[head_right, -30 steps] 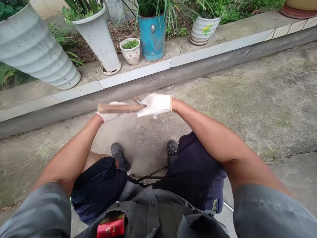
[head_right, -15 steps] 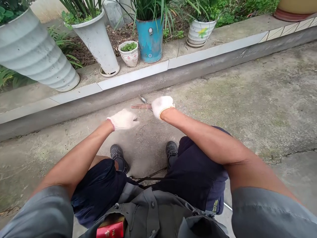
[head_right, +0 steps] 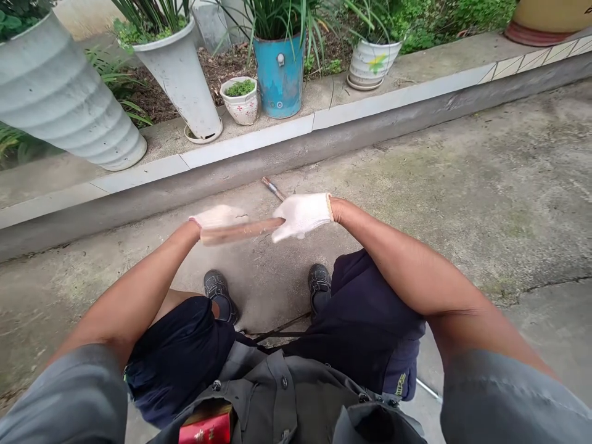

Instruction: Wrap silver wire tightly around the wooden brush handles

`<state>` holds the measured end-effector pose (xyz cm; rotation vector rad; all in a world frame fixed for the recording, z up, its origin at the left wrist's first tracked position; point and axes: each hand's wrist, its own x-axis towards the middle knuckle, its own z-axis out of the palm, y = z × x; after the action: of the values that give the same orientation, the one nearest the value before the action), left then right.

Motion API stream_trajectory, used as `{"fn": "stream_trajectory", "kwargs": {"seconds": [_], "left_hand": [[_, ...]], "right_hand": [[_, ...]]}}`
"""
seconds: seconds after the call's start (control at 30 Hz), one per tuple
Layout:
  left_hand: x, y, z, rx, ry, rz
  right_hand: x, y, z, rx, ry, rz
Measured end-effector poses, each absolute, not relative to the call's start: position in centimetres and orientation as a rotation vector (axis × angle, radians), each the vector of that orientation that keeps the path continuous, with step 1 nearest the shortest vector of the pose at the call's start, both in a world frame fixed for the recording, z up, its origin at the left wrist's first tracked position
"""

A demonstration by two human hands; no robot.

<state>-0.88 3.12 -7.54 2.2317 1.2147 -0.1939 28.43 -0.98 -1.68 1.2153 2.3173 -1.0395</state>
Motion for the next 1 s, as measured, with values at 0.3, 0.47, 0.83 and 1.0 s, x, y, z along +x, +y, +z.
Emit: {"fn": "stream_trajectory", "kwargs": {"seconds": [0.3,0.47,0.83,1.0], "left_hand": [[2.1,1.5,-8.4,2.495,1.031,-0.77],[3.9,-0.4,-8.6,2.506,0.955,-0.709],[3.9,-1.9,-7.1,2.407,0.855,-0.265],[3.0,-1.5,-8.6,2.556,0.792,-0.321]], "right_hand": [[25.9,-3.0,-7.4,1.132,1.979,-0.574],[26.8,-0.7,-6.6,1.639,1.897,-0.382],[29.3,-3.1,-2.7,1.435,2.413,-0.937],[29.6,-7.0,-3.6,1.08,2.141,-1.122]]}}
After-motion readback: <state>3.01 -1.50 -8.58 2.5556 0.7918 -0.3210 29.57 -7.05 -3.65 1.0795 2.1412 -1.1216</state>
